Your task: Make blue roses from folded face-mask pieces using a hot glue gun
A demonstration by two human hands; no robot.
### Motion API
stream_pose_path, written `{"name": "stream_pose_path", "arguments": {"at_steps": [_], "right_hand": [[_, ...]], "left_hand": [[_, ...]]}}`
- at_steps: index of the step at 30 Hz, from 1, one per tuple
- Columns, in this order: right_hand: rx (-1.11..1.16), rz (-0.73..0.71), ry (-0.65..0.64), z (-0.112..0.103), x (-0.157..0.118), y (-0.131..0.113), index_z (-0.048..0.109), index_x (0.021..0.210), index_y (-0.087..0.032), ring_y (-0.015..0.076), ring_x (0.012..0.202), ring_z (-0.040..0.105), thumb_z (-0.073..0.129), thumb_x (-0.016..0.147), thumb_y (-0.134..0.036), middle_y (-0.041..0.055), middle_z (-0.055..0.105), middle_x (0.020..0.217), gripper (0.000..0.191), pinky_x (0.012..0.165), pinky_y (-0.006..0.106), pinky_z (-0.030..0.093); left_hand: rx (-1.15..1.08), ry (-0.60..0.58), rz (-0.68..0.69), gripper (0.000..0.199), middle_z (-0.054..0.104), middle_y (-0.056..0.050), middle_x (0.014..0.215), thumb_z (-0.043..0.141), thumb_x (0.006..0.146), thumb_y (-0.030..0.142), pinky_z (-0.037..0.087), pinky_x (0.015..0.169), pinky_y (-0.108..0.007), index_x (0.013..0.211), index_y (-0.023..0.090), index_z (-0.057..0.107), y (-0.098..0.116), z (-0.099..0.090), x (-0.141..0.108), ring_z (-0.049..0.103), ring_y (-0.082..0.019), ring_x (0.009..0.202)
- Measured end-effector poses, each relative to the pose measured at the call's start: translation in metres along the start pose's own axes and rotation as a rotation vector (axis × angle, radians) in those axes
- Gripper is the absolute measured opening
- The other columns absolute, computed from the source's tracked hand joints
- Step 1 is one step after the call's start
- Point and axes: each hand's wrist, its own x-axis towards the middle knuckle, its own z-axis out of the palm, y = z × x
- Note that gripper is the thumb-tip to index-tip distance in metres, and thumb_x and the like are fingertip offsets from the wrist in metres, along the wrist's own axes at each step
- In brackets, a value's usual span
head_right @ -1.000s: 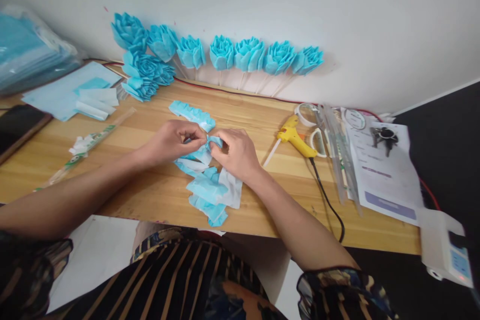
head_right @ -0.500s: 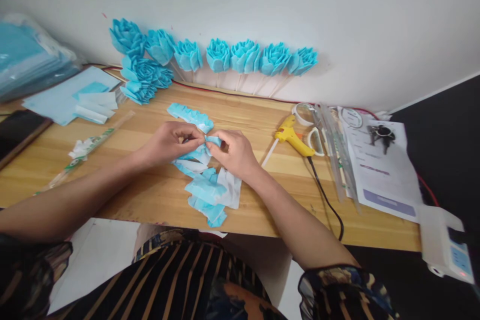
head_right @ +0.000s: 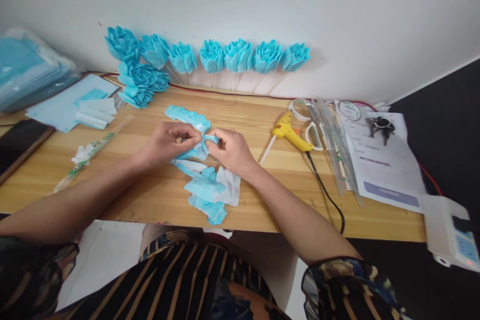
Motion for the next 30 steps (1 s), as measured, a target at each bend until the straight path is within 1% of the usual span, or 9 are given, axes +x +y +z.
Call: {"name": "stream_pose_path", "arguments": {"at_steps": [5,9,13,16,18,21,24,27,30], "right_hand": [[0.051,0.049,0.015,0.002,0.001,0.002,0.060,0.071,-0.020,0.0111,0.059,0.047,0.057,0.080,-0.030,-0.0031,0.054,0.061,0.013,0.058,0.024,0.036],[0.135,0.095,0.023,0.001,0.001,0.003,0.061,0.073,-0.019,0.0100,0.057,0.043,0.058,0.080,-0.034,-0.0038,0.052,0.061,0.017,0.056,0.023,0.035],[0.161,0.108,0.019,-0.002,0.001,0.003,0.064,0.077,-0.019,0.0116,0.060,0.048,0.058,0.081,-0.037,-0.0016,0.058,0.066,0.020,0.060,0.025,0.039],[0.136,0.114,0.035,-0.003,0.001,0.004,0.066,0.079,-0.019,0.0126,0.061,0.051,0.057,0.082,-0.035,-0.0007,0.062,0.068,0.019,0.061,0.025,0.040],[0.077,0.071,0.055,-0.002,0.000,0.004,0.066,0.078,-0.020,0.0133,0.063,0.053,0.057,0.082,-0.032,-0.0005,0.064,0.068,0.015,0.063,0.026,0.041],[-0.039,-0.059,0.079,0.001,0.000,0.003,0.064,0.073,-0.021,0.0145,0.067,0.055,0.058,0.082,-0.029,-0.0005,0.063,0.067,0.013,0.070,0.028,0.041],[-0.109,-0.157,0.079,0.004,-0.001,0.003,0.061,0.070,-0.022,0.0145,0.066,0.054,0.058,0.083,-0.026,-0.0013,0.059,0.064,0.015,0.075,0.030,0.041],[-0.126,-0.184,0.070,0.006,-0.002,0.003,0.061,0.072,-0.021,0.0140,0.065,0.054,0.058,0.084,-0.025,-0.0017,0.061,0.065,0.013,0.076,0.030,0.041],[-0.126,-0.186,0.067,0.006,-0.001,0.004,0.062,0.072,-0.021,0.0139,0.065,0.055,0.058,0.084,-0.024,-0.0015,0.063,0.066,0.013,0.077,0.030,0.041]], "left_hand": [[-0.010,-0.007,0.001,0.022,0.066,-0.003,0.066,0.058,0.082,0.030,0.041,0.056,-0.022,0.068,0.014,0.066,0.000,0.001,0.000,0.053,-0.010,0.060],[-0.020,0.010,-0.011,0.022,0.064,-0.002,0.065,0.060,0.081,0.030,0.041,0.057,-0.023,0.067,0.014,0.065,0.001,0.000,0.001,0.053,-0.011,0.060],[-0.114,0.006,-0.095,0.027,0.064,-0.002,0.066,0.061,0.084,0.038,0.040,0.054,-0.023,0.071,0.014,0.068,0.001,-0.004,0.001,0.052,-0.011,0.059],[-0.146,0.038,-0.143,0.038,0.063,-0.003,0.064,0.055,0.089,0.046,0.039,0.052,-0.024,0.072,0.015,0.068,0.002,-0.008,0.001,0.051,-0.012,0.057],[-0.142,0.047,-0.147,0.044,0.060,-0.002,0.061,0.050,0.091,0.050,0.038,0.050,-0.024,0.070,0.015,0.067,0.003,-0.010,0.002,0.049,-0.012,0.056],[-0.102,-0.035,-0.140,0.048,0.048,0.001,0.054,0.055,0.088,0.055,0.029,0.046,-0.024,0.062,0.016,0.059,0.004,-0.009,0.003,0.040,-0.009,0.051],[-0.094,-0.093,-0.123,0.043,0.040,0.004,0.054,0.060,0.085,0.052,0.024,0.047,-0.023,0.061,0.016,0.053,0.003,-0.005,0.003,0.034,-0.008,0.050],[-0.126,-0.121,-0.134,0.035,0.041,0.004,0.058,0.059,0.084,0.046,0.026,0.049,-0.023,0.066,0.016,0.054,0.001,-0.003,0.003,0.036,-0.008,0.053],[-0.145,-0.147,-0.174,0.030,0.040,0.004,0.060,0.059,0.081,0.042,0.026,0.050,-0.022,0.068,0.016,0.054,-0.001,-0.003,0.003,0.035,-0.008,0.055]]}}
